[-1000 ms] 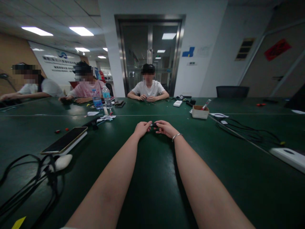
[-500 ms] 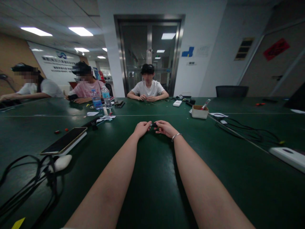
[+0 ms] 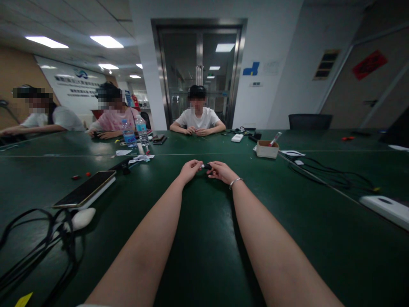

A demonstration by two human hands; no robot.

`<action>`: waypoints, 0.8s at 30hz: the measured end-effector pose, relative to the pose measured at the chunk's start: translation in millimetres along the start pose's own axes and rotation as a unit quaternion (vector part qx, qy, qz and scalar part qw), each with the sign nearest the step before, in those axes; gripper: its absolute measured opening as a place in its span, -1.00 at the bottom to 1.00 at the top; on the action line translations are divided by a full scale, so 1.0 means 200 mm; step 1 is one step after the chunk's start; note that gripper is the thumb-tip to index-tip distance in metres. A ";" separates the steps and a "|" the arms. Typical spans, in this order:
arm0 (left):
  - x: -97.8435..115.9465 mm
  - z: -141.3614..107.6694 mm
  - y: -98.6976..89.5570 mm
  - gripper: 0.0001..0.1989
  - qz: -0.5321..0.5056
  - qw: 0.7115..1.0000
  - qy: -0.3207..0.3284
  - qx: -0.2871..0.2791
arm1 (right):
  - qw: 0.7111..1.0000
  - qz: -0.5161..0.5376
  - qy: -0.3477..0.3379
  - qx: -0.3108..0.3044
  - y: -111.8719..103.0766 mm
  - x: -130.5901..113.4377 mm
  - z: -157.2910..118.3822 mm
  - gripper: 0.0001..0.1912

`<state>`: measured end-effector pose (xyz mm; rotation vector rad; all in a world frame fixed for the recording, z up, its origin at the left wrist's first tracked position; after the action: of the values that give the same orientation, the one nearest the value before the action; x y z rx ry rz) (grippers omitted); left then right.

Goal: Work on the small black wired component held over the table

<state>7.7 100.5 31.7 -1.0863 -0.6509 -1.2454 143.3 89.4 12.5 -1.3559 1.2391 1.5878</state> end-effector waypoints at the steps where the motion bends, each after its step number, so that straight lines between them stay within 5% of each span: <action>1: 0.00 0.00 0.00 -0.65 -0.006 1.000 -0.001 0.001 | 1.000 -0.002 0.003 0.001 0.00 0.00 0.00 -0.91; 9: 0.00 -0.02 -0.01 -0.67 -0.005 0.999 -0.051 0.016 | 1.000 0.003 0.005 0.003 0.00 0.00 0.00 -0.91; 24: -0.02 0.00 0.02 -0.74 -0.015 0.999 -0.034 0.002 | 1.000 -0.006 0.005 0.008 0.00 0.00 0.00 -0.93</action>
<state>9.8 102.6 27.1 -1.1226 -0.7236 -1.2357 143.6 88.8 12.7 -1.3602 1.2445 1.5625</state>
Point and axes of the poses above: each hand's wrist, its own z-axis towards the middle knuckle, its own y-axis out of the palm, x = y × z, the point moved 9 cm from there along z, towards the middle knuckle, and after that the axes turned 1 degree about z, right-handed, at the moved point
